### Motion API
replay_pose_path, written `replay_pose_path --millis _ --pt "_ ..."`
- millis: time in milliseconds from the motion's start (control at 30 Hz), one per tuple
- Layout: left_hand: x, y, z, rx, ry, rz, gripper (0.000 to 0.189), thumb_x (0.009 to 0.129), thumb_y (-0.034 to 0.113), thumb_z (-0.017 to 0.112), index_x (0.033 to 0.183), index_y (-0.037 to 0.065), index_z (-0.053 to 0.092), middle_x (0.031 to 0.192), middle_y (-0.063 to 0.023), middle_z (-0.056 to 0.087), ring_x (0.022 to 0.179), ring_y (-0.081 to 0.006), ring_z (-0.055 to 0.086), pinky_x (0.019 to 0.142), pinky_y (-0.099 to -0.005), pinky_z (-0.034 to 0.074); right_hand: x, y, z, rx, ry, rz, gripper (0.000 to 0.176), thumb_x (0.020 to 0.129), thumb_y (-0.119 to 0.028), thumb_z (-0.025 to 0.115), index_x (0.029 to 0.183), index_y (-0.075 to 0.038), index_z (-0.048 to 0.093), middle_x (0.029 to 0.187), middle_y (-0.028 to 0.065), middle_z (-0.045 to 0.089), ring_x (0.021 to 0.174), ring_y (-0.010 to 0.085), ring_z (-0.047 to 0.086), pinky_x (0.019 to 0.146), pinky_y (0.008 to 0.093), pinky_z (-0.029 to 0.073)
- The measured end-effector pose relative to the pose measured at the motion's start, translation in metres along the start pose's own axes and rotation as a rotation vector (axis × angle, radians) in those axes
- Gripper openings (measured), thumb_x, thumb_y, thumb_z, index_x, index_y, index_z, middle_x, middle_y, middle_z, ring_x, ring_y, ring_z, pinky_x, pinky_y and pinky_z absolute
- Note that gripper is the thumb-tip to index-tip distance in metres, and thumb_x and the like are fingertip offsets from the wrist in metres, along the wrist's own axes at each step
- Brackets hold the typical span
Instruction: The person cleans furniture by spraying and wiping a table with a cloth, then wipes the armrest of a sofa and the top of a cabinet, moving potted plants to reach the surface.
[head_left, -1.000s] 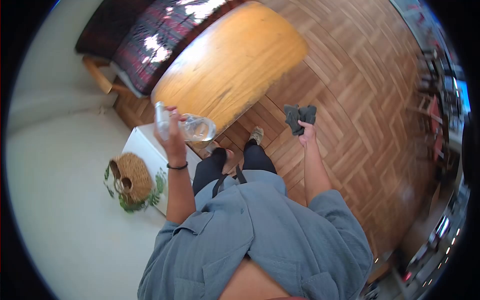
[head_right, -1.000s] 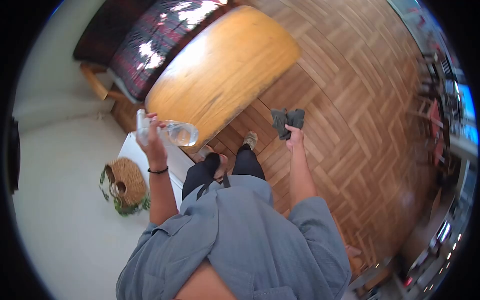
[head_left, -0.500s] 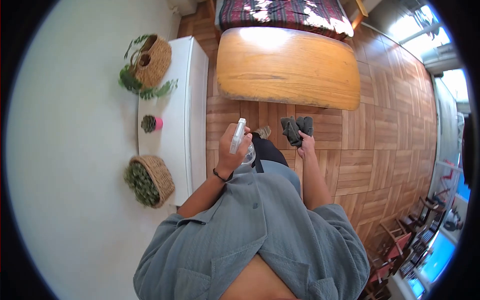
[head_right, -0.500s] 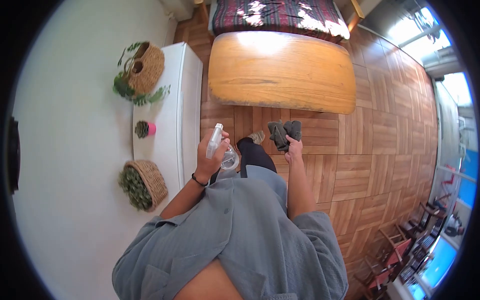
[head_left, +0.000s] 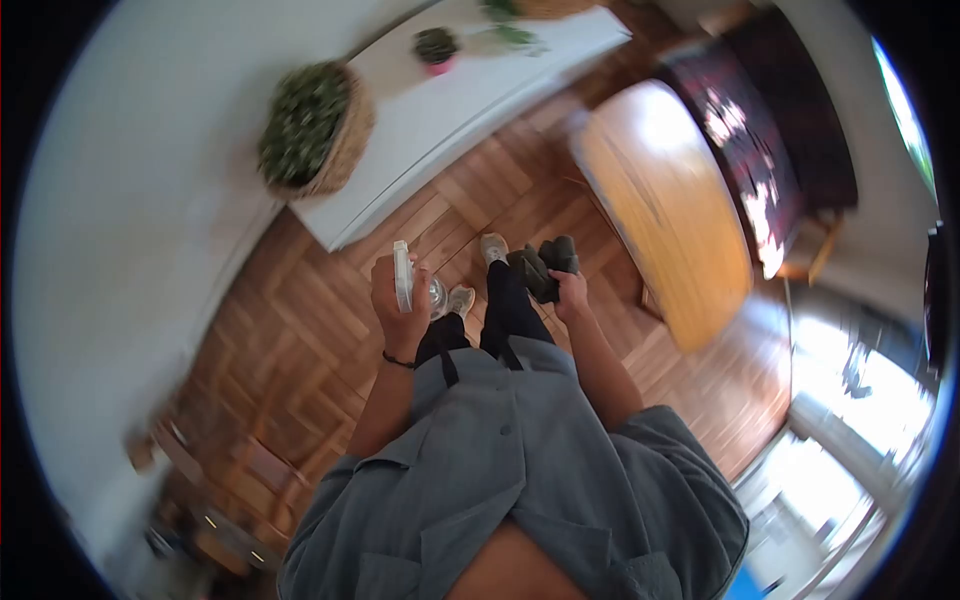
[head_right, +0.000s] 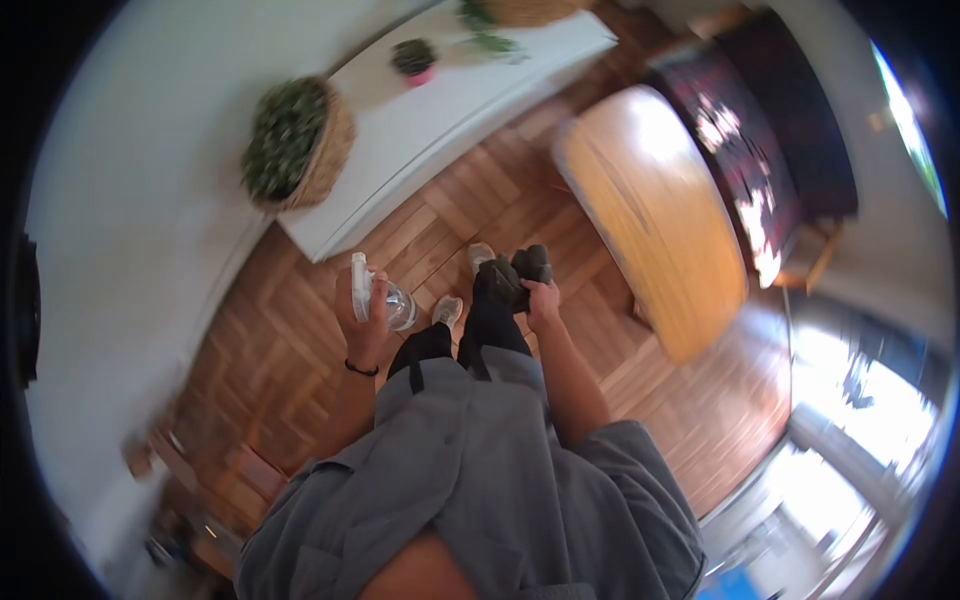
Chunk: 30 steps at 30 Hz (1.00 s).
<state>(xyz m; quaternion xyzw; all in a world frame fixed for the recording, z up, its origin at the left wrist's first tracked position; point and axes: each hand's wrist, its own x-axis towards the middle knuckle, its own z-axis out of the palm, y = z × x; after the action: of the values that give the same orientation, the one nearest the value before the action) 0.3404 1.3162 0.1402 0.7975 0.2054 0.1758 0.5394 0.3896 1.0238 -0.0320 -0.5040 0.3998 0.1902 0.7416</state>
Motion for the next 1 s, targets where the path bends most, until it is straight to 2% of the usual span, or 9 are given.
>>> replay_pose_path --millis 133,267,400,500,600,700,867,967,1000 --pt "0.002 -0.086 -0.021 -0.013 0.295 -0.277 0.012 0.089 0.007 0.066 0.099 0.002 0.061 0.09 -0.0091 0.059 0.077 -0.0176 0.061 0.068 -0.0309 0.049 0.035 -0.011 0.035 -0.23 -0.146 0.061 0.034 0.083 0.001 0.064 0.117 0.003 0.06 0.107 0.0146 0.066 0.094 0.0288 0.069 0.082 0.0402 0.057" --pt "0.007 -0.182 -0.031 0.07 0.486 -0.343 0.012 0.085 0.007 0.067 0.096 0.003 0.062 0.085 -0.0093 0.061 0.074 -0.0187 0.061 0.068 -0.0316 0.049 0.07 0.008 0.042 -0.385 -0.228 0.13 0.035 0.085 0.003 0.063 0.119 0.003 0.06 0.111 0.0154 0.067 0.098 0.0289 0.068 0.087 0.0393 0.057" --pt "0.018 -0.245 -0.035 0.204 0.532 -0.357 0.013 0.081 0.007 0.068 0.093 0.004 0.062 0.082 -0.0092 0.061 0.072 -0.0198 0.061 0.067 -0.0326 0.05 0.083 0.026 0.044 -0.465 -0.221 0.202 0.035 0.085 0.004 0.062 0.119 0.003 0.06 0.112 0.0154 0.067 0.099 0.029 0.068 0.09 0.0388 0.056" --pt "0.024 -0.253 -0.03 0.062 0.52 -0.508 0.013 0.081 0.008 0.067 0.092 0.004 0.061 0.081 -0.0086 0.061 0.072 -0.0205 0.061 0.068 -0.0336 0.05 0.083 0.031 0.045 -0.55 -0.185 0.223 0.033 0.084 0.004 0.063 0.117 0.005 0.06 0.111 0.0157 0.067 0.099 0.0289 0.069 0.088 0.0382 0.057" --pt "0.026 -0.256 -0.013 0.0 0.545 -0.358 0.013 0.082 0.008 0.066 0.092 0.004 0.06 0.08 -0.008 0.061 0.072 -0.0207 0.061 0.068 -0.0334 0.05 0.082 0.028 0.05 -0.584 -0.2 0.25 0.032 0.083 0.003 0.064 0.115 0.006 0.061 0.11 0.0162 0.067 0.097 0.0287 0.069 0.086 0.0375 0.057" --pt "0.028 -0.252 0.009 -0.039 0.537 -0.348 0.013 0.082 0.008 0.066 0.092 0.004 0.059 0.08 -0.0072 0.06 0.073 -0.0204 0.061 0.068 -0.0329 0.049 0.086 0.023 0.054 -0.62 -0.214 0.239 0.031 0.083 0.003 0.065 0.113 0.005 0.061 0.108 0.0159 0.067 0.096 0.028 0.069 0.084 0.0366 0.057" --pt "0.043 -0.255 0.045 0.016 0.313 -0.385 0.02 0.077 0.009 0.065 0.096 0.007 0.057 0.083 -0.0074 0.057 0.077 -0.0228 0.061 0.069 -0.0341 0.049 0.091 0.018 0.058 -0.591 -0.221 0.185 0.03 0.083 0.003 0.065 0.113 0.004 0.061 0.107 0.0146 0.068 0.095 0.027 0.069 0.085 0.0365 0.056" --pt "0.06 -0.243 0.068 -0.091 0.294 -0.329 0.013 0.08 0.007 0.062 0.093 0.007 0.058 0.085 -0.0059 0.06 0.078 -0.0142 0.06 0.07 -0.0303 0.048 0.097 0.017 0.048 -0.551 -0.22 0.178 0.031 0.083 0.003 0.065 0.114 0.004 0.061 0.108 0.0144 0.068 0.095 0.0267 0.069 0.085 0.0365 0.056" --pt "0.064 -0.239 0.078 -0.171 0.313 -0.338 0.012 0.079 0.006 0.06 0.091 0.007 0.058 0.087 -0.0051 0.061 0.079 -0.0155 0.061 0.071 -0.0308 0.049 0.098 0.016 0.044 -0.538 -0.22 0.176 0.032 0.083 0.003 0.065 0.114 0.004 0.061 0.108 0.0144 0.068 0.095 0.0267 0.069 0.086 0.0365 0.056"
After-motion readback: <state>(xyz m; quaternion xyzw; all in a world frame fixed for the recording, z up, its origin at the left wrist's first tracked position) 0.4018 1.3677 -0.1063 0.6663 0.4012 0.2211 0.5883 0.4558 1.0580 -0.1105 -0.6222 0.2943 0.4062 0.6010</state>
